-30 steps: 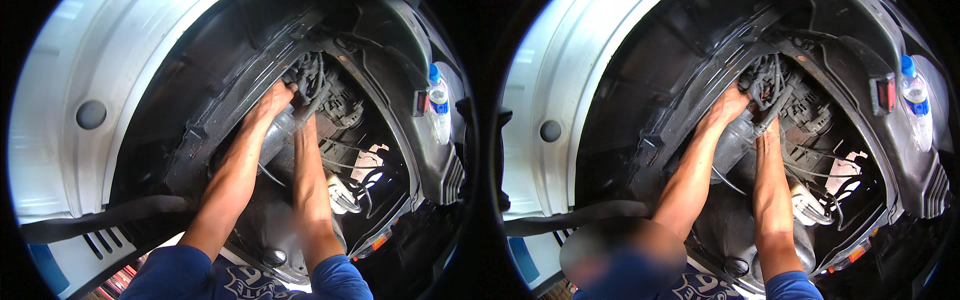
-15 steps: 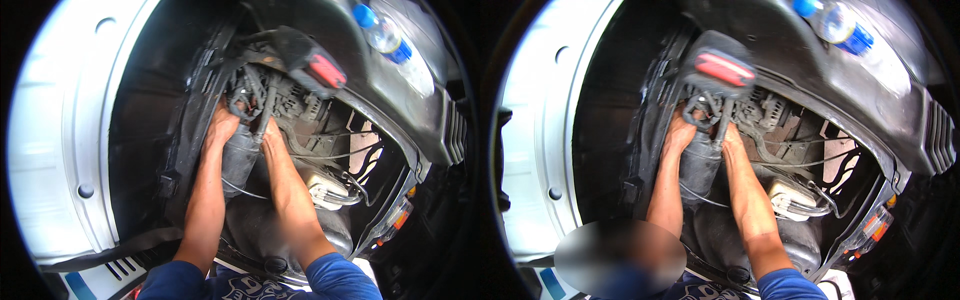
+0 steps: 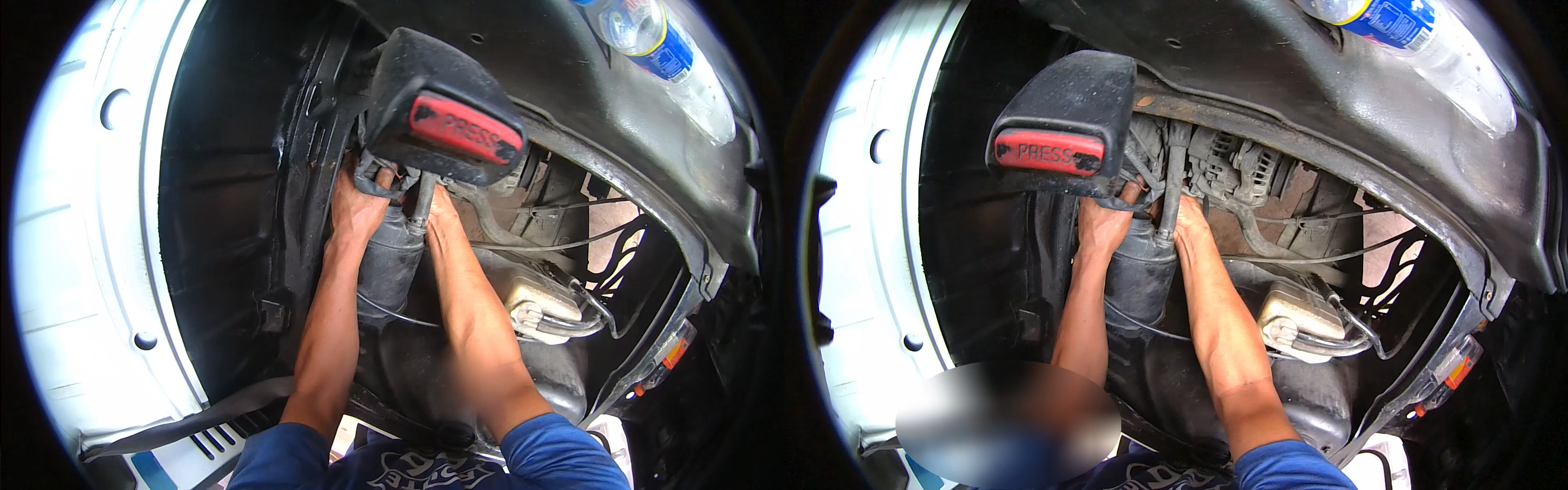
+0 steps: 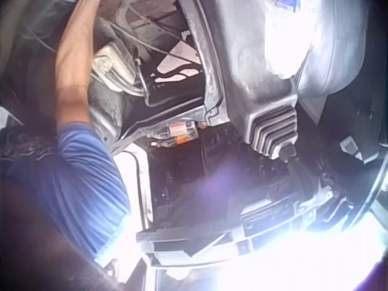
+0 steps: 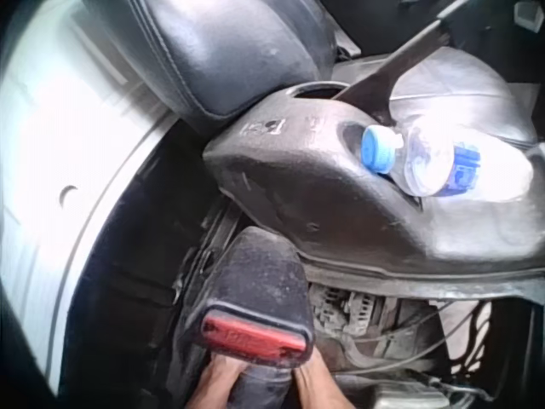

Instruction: The person works under the hood of a white car, using a screwdriver to remove a bolt and extract a circular metal component from the engine bay. They then walk through the garage, pick up a spray can, and place it on a truck bed.

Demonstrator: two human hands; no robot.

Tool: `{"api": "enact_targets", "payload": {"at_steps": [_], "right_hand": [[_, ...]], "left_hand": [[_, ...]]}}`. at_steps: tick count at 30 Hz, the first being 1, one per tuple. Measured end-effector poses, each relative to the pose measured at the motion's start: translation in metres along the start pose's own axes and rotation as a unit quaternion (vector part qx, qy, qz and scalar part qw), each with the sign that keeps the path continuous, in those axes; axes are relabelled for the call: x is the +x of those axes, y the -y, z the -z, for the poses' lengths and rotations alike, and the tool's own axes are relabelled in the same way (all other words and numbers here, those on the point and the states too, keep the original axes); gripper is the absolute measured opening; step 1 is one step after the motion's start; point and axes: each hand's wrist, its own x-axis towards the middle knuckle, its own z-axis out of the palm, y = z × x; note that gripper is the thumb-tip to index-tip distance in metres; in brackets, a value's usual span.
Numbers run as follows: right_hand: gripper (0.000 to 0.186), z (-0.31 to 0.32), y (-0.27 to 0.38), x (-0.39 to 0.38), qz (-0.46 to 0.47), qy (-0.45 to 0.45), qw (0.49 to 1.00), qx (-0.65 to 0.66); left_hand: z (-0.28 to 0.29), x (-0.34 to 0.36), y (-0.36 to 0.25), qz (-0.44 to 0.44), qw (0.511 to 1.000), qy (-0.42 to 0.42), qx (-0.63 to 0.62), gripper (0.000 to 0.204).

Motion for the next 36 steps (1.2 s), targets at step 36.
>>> {"api": "enact_targets", "payload": {"at_steps": [36], "right_hand": [[0.028,0.015,0.007,-0.016,0.044,0.023,0.954,-0.296]], "left_hand": [[-0.021,0.002,0.035,0.047,0.996,-0.052,-0.05,0.051]]}}
